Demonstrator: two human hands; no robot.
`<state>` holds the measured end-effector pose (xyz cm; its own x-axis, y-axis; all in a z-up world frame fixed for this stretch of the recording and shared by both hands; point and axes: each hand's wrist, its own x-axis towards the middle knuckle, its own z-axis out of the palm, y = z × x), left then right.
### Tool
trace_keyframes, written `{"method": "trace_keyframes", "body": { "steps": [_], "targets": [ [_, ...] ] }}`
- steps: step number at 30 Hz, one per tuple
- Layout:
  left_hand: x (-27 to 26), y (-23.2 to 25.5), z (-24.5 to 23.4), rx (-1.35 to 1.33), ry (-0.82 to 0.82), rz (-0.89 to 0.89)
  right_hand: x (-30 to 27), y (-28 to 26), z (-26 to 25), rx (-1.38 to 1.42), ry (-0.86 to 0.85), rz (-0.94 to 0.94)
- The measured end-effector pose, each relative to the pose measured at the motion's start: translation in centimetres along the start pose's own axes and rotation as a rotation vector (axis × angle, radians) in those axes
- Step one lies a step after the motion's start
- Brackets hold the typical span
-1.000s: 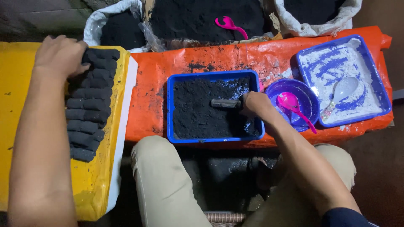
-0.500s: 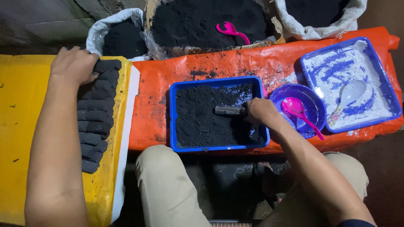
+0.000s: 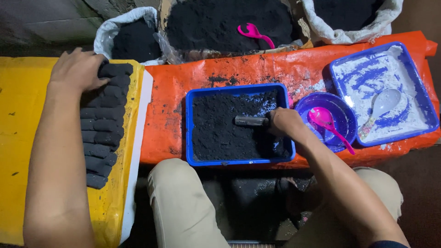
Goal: The person mixes a black granular substance in a blue tray, packs it into a cylindrical mold, and uses a plunger to compress and eject a cylindrical briquette. They repeat this process, placing the finished briquettes on a yellow tray.
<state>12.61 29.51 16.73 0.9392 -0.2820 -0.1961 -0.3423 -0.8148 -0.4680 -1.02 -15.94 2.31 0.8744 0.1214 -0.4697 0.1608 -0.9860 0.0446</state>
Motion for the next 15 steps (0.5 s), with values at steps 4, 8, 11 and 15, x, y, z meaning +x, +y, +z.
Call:
{"method": "trace_keyframes", "body": {
  "steps": [4,8,11,15],
  "targets": [
    [0.0,-0.2,0.4,0.015,0.014,0.000,-0.1,0.0,-0.2,-0.033,0.023,-0.024],
    [0.0,-0.3,0.5,-0.075,0.007,-0.019,0.2,0.2,-0.2,-0.015,-0.016,0.004],
    [0.0,-0.5,1.2,-0.064,0.021,-0.001,0.0,-0.1,-0.7,0.041,-0.025,0.023],
    [0.0,0.2,0.4,0.072,0.028,0.021,-0.2,0.0,-0.9,0.054,-0.018,0.007]
  ]
}}
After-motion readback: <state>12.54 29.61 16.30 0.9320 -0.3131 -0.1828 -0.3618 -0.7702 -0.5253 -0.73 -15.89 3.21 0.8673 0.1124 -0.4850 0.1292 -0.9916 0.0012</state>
